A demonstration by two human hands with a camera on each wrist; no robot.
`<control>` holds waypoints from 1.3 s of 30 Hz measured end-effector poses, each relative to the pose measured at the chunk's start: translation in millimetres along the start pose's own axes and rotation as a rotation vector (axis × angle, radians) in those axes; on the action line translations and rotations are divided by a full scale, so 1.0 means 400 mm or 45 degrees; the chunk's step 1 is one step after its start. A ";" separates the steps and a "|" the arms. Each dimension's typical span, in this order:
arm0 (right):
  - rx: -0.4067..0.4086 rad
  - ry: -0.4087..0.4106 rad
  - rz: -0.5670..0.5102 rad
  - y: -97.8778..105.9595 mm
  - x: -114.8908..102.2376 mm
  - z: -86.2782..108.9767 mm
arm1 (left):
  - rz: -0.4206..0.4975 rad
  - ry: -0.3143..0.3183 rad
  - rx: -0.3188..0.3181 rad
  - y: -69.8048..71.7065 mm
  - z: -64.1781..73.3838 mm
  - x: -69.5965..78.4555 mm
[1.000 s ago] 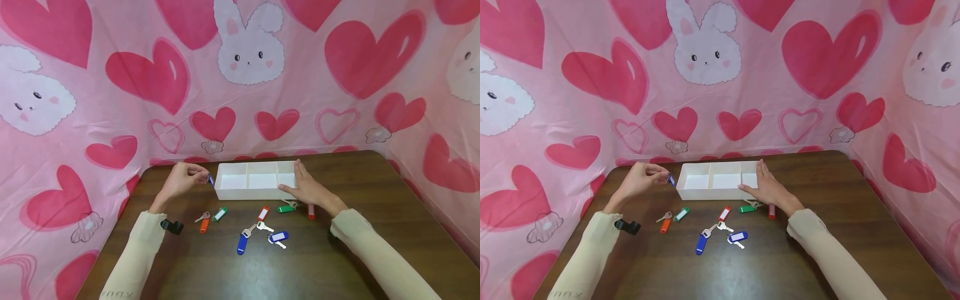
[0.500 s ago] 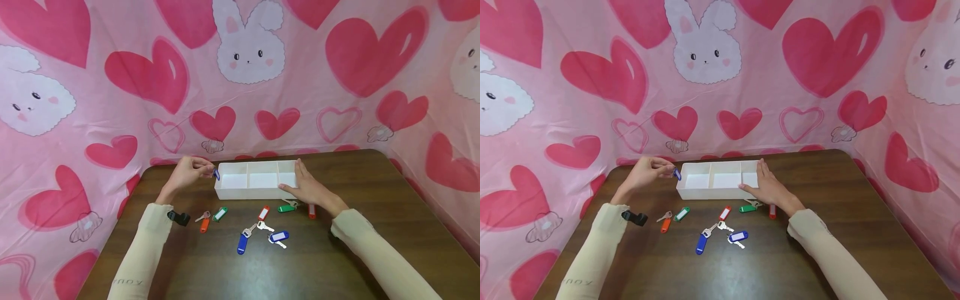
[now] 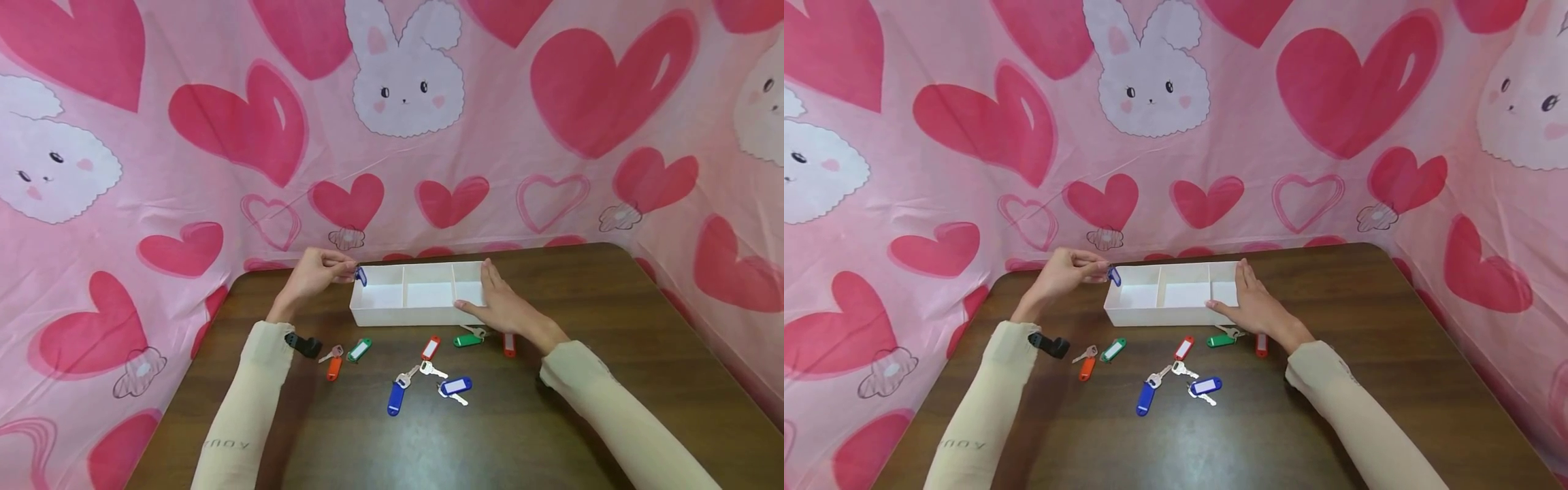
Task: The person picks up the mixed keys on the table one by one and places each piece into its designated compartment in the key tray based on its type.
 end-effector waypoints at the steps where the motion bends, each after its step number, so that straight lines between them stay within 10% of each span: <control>1: 0.000 0.001 -0.003 0.000 0.000 0.000 | -0.008 0.002 0.001 -0.001 -0.003 0.000; 39: -0.005 0.017 0.006 0.009 -0.003 0.004 | -0.049 0.079 -0.099 -0.053 -0.105 -0.001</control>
Point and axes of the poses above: each hand's wrist, its own z-axis away from the middle knuckle, its own y-axis out of the back of the hand, x = y × z, the point moved 7 cm from there along -z, towards the middle knuckle, and after that the axes turned 11 degrees about z, right-handed, at the moved point
